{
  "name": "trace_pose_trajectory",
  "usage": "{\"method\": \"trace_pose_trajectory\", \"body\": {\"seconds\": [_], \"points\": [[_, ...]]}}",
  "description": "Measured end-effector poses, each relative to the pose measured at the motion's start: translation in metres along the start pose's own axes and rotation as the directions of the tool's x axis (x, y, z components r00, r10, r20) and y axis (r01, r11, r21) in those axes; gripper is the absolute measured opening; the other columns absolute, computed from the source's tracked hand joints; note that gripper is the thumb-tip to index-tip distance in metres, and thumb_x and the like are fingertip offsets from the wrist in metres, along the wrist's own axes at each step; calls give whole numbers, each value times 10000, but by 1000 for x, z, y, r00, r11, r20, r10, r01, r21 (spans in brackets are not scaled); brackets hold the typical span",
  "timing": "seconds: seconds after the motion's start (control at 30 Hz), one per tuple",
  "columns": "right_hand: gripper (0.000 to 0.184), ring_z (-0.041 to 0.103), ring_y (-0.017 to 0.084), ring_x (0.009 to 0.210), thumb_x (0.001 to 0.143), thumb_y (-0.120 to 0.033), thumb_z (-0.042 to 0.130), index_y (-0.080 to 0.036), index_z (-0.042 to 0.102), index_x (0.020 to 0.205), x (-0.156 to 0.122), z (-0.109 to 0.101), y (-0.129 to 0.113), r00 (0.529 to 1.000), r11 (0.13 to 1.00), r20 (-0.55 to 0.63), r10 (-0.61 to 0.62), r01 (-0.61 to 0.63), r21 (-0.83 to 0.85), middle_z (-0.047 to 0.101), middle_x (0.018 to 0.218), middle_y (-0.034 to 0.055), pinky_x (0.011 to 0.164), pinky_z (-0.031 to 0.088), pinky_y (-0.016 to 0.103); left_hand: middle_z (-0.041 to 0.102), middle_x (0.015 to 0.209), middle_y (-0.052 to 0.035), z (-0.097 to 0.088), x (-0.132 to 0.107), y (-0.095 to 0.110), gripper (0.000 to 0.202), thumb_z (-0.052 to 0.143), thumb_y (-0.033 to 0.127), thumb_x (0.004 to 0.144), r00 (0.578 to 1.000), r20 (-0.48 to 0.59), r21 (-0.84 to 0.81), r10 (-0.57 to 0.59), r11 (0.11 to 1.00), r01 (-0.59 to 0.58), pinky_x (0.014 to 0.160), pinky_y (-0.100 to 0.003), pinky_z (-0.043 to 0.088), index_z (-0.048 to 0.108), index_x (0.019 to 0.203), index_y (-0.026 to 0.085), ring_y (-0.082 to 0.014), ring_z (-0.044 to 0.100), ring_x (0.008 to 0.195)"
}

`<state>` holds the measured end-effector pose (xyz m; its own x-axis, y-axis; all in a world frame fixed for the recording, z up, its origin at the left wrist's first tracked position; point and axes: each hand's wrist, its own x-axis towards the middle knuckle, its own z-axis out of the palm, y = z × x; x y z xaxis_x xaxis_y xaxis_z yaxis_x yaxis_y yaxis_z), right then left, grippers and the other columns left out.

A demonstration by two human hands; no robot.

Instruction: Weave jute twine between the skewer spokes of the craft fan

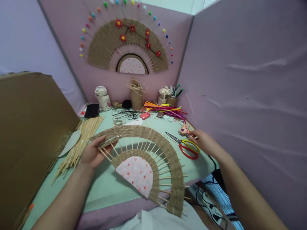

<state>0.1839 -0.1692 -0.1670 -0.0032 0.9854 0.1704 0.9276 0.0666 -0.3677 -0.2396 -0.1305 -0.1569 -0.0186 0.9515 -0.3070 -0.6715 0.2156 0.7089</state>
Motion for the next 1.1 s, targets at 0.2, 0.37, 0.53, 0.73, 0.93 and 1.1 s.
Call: {"method": "trace_pose_trajectory", "body": {"seconds": [0.2,0.37,0.53,0.73,0.93,1.1], "points": [[99,595,194,765,777,-255,597,-162,632,777,-11,33,15,983,977,181,35,4,-213,657,864,112,641,381,267,735,907,-99,2,0,0,377,441,42,796,1000,-11,17,18,1000,-17,724,-344,605,653,1096,125,-209,705,821],[206,532,168,575,798,-325,551,-195,541,638,-7,45,11,976,981,213,50,-8,-194,616,670,78,522,317,278,736,889,-115,-4,2,-2,336,487,50,772,1000,25,2,-17,1000,17,814,-383,583,670,1050,96,-219,704,810],[163,545,193,537,772,-375,515,-225,491,711,-15,45,20,985,988,141,98,-79,-129,614,632,71,508,354,294,741,850,-105,-9,4,-4,350,500,53,773,996,87,-42,-28,999,32,893,-411,546,662,1081,94,-220,706,799],[439,641,275,758,654,-513,584,-214,484,959,-22,17,2,959,950,-124,256,-226,213,662,864,118,651,486,372,736,950,-131,-16,8,-6,368,505,83,797,978,205,-66,-41,996,55,925,-391,519,632,1142,70,-227,699,876],[541,601,214,764,653,-473,672,-229,459,1086,-22,18,-85,986,935,-166,-28,85,345,611,897,68,664,499,329,720,1027,-142,-18,6,-7,387,492,98,812,959,277,-92,-62,992,91,879,-361,532,612,1179,75,-228,691,921],[269,591,194,760,783,-394,562,-243,524,1003,-11,35,-151,965,926,-6,-262,253,279,636,908,53,669,466,307,707,1071,-145,-16,2,-8,416,494,87,790,946,321,-139,-50,985,99,920,-400,513,599,1193,61,-252,672,986]]}}
